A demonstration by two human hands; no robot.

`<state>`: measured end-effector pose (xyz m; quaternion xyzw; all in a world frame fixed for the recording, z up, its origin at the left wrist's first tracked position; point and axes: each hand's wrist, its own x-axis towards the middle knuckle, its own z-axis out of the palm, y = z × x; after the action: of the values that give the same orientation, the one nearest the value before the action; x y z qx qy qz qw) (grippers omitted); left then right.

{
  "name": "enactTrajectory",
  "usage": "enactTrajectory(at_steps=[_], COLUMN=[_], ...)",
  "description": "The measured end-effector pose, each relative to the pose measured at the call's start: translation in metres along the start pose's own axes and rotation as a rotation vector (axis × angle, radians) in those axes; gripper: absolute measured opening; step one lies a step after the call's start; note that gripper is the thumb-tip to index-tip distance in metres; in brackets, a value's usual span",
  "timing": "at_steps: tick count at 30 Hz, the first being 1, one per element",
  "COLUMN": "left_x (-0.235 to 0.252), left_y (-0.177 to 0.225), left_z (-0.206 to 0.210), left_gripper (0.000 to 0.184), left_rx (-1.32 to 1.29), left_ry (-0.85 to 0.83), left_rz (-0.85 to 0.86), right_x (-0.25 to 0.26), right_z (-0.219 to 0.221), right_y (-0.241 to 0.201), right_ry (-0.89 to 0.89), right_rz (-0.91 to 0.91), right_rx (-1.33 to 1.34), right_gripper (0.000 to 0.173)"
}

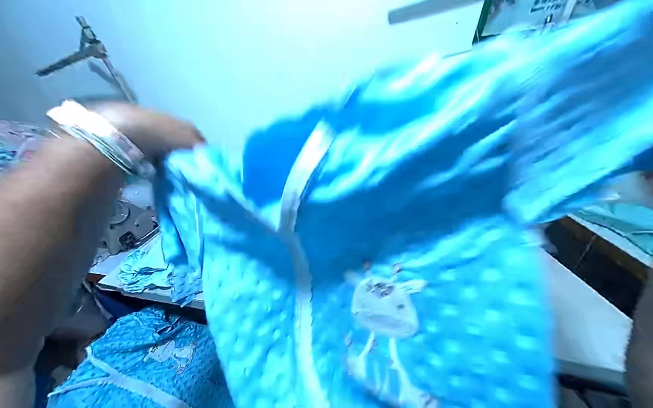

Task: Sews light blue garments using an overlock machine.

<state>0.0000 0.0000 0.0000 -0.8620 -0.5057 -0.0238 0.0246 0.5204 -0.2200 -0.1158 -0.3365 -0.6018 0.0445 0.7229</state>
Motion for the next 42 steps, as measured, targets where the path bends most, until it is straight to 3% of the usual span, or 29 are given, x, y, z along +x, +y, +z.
enactTrajectory(at_steps=[1,3,7,9,11,14,16,18,20,22,24,26,28,30,33,35,39,42], left_x=[0.008,0.005,-0.027,-0.020,-0.002,0.005,0.000,-0.006,-0.010,-0.019,-0.030,-0.045,-0.059,-0.064,-0.054,-0.039,-0.009,-0.001], left_y=[0.012,0.051,0.153,0.181,0.182,0.159,0.148,0.141,0.136,0.133,0.135,0.144,0.157,0.169,0.172,0.162,0.140,0.137], left_z=[0.036,0.078,0.099,0.116,0.128,0.133,0.130,0.127,0.123,0.119,0.119,0.114,0.114,0.121,0.121,0.112,0.103,0.106], left_gripper=[0.022,0.044,0.073,0.067,0.049,0.030,0.027,0.025,0.012,0.004,0.008,0.015,0.018,0.017,0.011,0.009,0.039,0.025], left_rx=[0.099,0.109,-0.430,-0.614,-0.773,-0.872,-0.855,-0.845,-0.777,-0.543,-0.273,-0.091,-0.055,-0.115,-0.275,-0.344,-0.466,-0.536], left_ry=[-0.070,-0.122,-0.009,0.088,0.117,0.028,-0.030,-0.120,-0.124,0.085,0.426,0.590,0.514,0.308,0.053,0.063,0.037,0.051], left_rz=[-0.027,0.040,0.387,0.464,0.503,0.586,0.579,0.585,0.640,0.754,0.886,1.040,1.243,1.364,1.281,1.082,0.778,0.769], right_x=[-0.006,-0.019,-0.040,-0.044,-0.044,-0.042,-0.044,-0.049,-0.055,-0.062,-0.069,-0.076,-0.083,-0.089,-0.097,-0.103,-0.111,-0.113], right_z=[0.053,0.120,0.193,0.214,0.212,0.181,0.168,0.165,0.172,0.180,0.190,0.200,0.210,0.217,0.222,0.220,0.222,0.225], right_y=[-0.021,-0.026,0.006,0.013,0.017,0.021,0.028,0.036,0.038,0.031,0.024,0.023,0.027,0.029,0.029,0.032,0.034,0.036], right_ry=[0.029,-0.054,-0.329,-0.383,-0.447,-0.689,-0.764,-0.714,-0.620,-0.567,-0.472,-0.381,-0.352,-0.408,-0.396,-0.291,-0.194,-0.158], right_rz=[0.024,0.142,0.291,0.334,0.376,0.459,0.490,0.490,0.543,0.643,0.749,0.806,0.764,0.642,0.502,0.489,0.428,0.375], right_rx=[-0.060,-0.173,-0.240,-0.204,-0.168,-0.175,-0.200,-0.179,-0.084,0.060,0.192,0.285,0.300,0.249,0.216,0.240,0.227,0.230], right_gripper=[0.009,0.019,0.017,0.016,0.022,0.044,0.035,0.013,0.008,0.012,0.014,0.014,0.011,0.009,0.009,0.012,0.011,0.014])
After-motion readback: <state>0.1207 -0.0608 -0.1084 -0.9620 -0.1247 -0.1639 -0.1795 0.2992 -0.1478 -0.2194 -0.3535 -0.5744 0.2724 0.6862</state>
